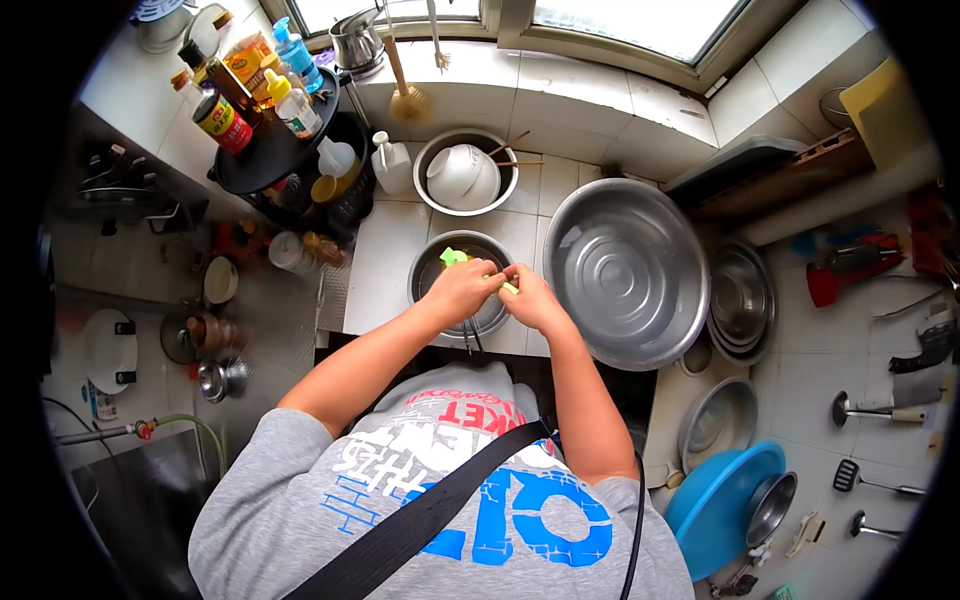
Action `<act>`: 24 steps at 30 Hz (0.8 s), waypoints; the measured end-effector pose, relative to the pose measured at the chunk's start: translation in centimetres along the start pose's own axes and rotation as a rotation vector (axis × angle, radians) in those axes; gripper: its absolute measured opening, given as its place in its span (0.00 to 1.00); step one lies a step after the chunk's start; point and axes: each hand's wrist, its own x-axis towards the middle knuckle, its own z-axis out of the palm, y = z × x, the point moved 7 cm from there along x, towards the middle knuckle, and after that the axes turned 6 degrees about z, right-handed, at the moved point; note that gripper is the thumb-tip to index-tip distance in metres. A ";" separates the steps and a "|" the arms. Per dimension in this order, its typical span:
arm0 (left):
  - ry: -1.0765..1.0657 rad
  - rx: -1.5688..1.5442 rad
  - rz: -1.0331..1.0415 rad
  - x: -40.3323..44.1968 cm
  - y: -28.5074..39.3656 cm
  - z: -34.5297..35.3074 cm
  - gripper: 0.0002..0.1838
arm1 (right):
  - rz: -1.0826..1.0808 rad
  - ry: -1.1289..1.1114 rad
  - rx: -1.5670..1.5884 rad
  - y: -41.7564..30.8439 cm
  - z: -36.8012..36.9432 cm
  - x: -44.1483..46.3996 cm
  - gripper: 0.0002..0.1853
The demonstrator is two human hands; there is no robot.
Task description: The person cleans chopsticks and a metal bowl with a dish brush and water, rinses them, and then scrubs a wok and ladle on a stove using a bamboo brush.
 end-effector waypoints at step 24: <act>-0.422 0.283 -0.782 -10.0 -10.1 2.3 0.16 | -0.284 0.335 -0.214 3.5 3.6 0.4 0.13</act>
